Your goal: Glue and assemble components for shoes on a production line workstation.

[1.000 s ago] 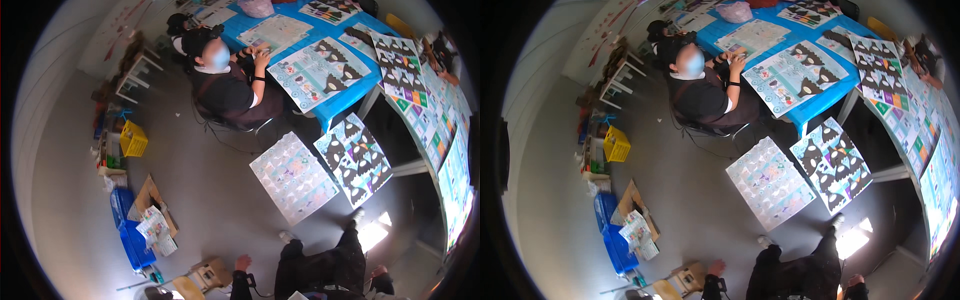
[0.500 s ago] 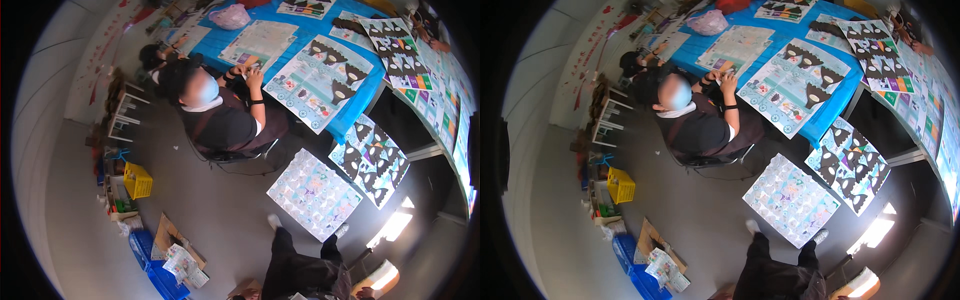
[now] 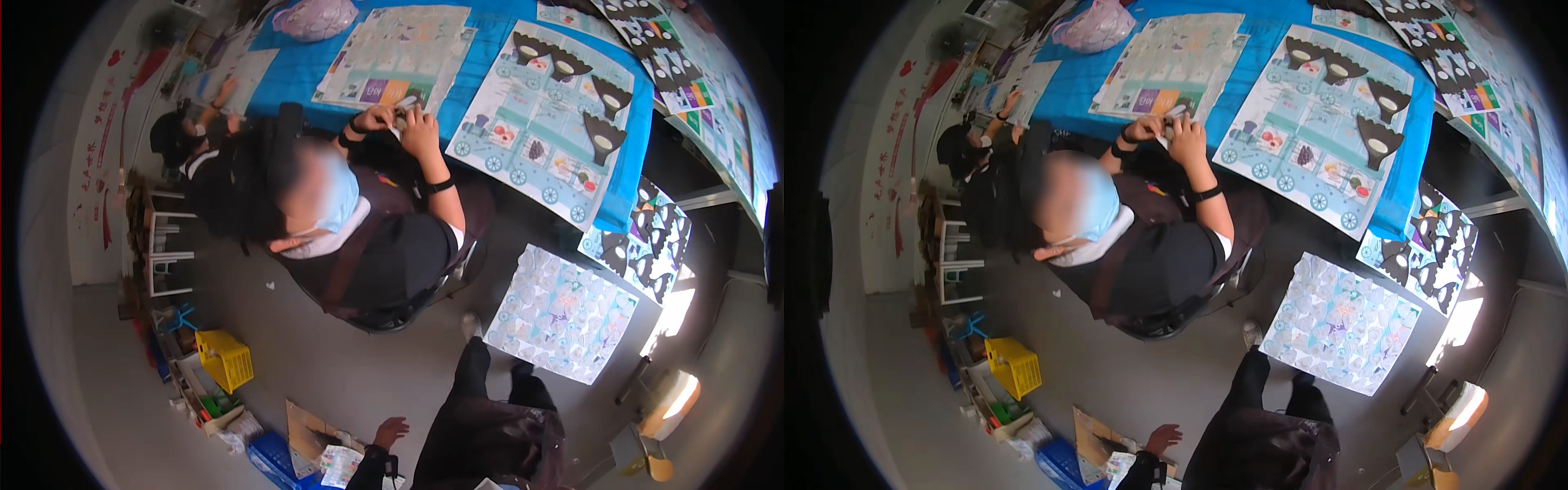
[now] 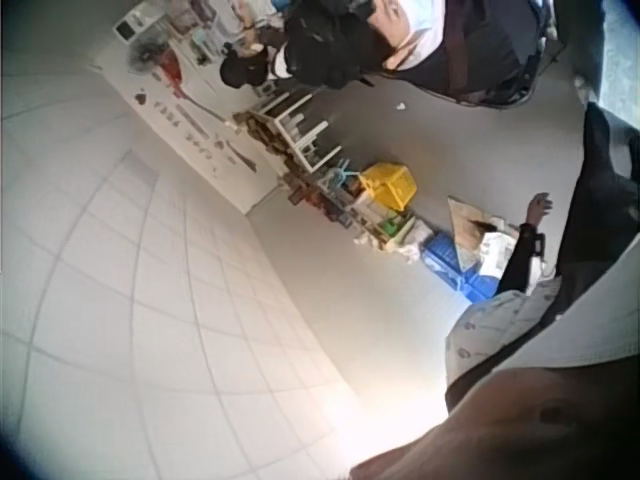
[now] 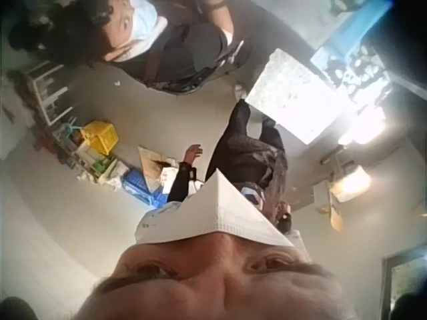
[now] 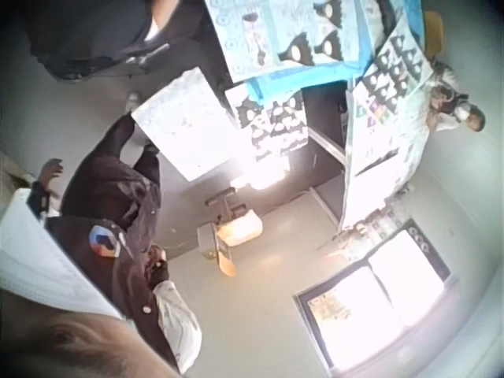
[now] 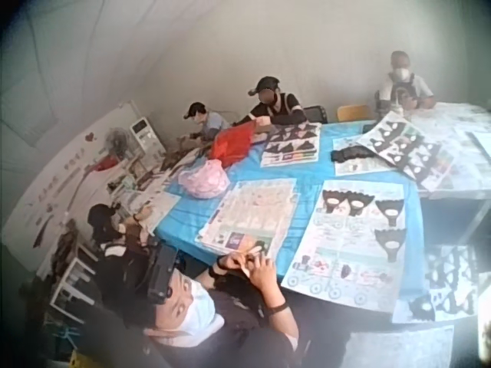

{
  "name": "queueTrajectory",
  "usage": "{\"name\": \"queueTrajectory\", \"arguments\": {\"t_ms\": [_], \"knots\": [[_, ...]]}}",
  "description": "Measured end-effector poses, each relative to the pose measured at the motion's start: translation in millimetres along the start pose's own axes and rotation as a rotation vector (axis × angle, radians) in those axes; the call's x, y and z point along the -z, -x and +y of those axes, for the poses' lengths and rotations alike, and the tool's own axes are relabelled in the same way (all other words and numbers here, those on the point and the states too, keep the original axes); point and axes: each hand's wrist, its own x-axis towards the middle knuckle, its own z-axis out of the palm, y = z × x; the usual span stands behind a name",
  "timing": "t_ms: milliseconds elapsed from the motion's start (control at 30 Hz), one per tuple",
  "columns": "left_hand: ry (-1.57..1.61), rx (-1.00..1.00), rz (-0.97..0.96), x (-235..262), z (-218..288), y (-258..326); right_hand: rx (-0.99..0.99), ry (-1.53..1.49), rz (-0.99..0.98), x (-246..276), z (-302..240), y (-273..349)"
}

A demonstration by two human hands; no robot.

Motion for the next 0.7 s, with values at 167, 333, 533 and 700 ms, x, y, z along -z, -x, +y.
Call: {"name": "queueTrajectory", "arguments": {"t_ms": [167, 333, 533, 700], "knots": [[-0.019, 0.173, -0.017, 50.1, -40.2, 20.4, -0.329, -0.395, -0.015, 78.1, 253.3, 217.0], [-0.323, 0.197, -0.02, 36.0, -30.3, 2.4, -0.74, -0.685, 0.157, 30.7, 219.6, 206.8], [-0.3, 0.212, -0.024, 29.3, -22.5, 0.0, -0.858, -0.572, 0.198, 30.9, 208.6, 161.0], [-0.288, 0.142, -0.017, 20.4, -19.1, -9.9, -0.953, -0.476, 0.237, 29.5, 204.2, 129.7]]}}
